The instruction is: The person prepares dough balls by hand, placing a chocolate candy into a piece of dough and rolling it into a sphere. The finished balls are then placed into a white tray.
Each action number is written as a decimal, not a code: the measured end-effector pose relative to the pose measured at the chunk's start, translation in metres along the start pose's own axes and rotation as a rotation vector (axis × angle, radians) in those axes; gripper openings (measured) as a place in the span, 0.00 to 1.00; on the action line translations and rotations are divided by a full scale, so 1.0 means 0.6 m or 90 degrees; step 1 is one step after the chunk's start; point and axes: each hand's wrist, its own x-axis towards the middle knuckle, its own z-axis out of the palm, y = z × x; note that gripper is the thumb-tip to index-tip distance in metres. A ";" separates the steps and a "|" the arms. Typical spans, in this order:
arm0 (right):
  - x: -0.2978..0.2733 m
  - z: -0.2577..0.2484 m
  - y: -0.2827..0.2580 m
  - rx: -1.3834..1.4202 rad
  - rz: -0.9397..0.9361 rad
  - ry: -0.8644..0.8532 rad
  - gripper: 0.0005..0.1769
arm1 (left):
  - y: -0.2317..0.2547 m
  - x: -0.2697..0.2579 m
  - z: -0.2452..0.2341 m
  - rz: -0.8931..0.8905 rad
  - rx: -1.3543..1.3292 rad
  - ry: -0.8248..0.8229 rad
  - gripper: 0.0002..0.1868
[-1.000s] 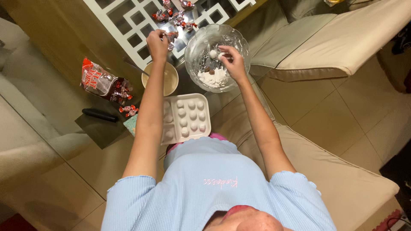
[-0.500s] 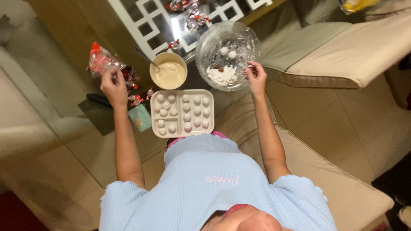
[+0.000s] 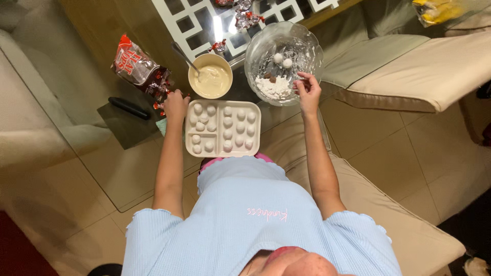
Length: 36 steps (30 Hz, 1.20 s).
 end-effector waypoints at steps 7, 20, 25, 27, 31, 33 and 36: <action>-0.012 -0.010 0.002 0.031 -0.006 0.007 0.12 | -0.040 0.046 0.062 0.025 0.004 -0.044 0.13; -0.035 0.082 -0.031 0.106 0.008 -0.091 0.13 | 0.144 -0.065 -0.134 0.201 -0.417 0.314 0.06; -0.045 0.149 -0.089 0.196 0.124 -0.243 0.17 | 0.352 -0.091 -0.110 0.365 -0.572 0.011 0.07; -0.034 0.152 -0.090 0.165 0.023 -0.198 0.09 | 0.405 -0.093 -0.111 0.377 -0.543 -0.004 0.07; -0.006 0.104 -0.085 0.251 0.100 -0.125 0.08 | 0.452 -0.076 -0.124 0.462 -0.522 -0.050 0.14; 0.012 0.079 -0.086 0.330 0.104 -0.119 0.07 | 0.465 -0.060 -0.118 0.528 -0.532 -0.063 0.14; 0.029 0.045 -0.110 0.354 0.055 -0.102 0.07 | 0.474 -0.023 -0.098 0.498 -0.618 -0.157 0.13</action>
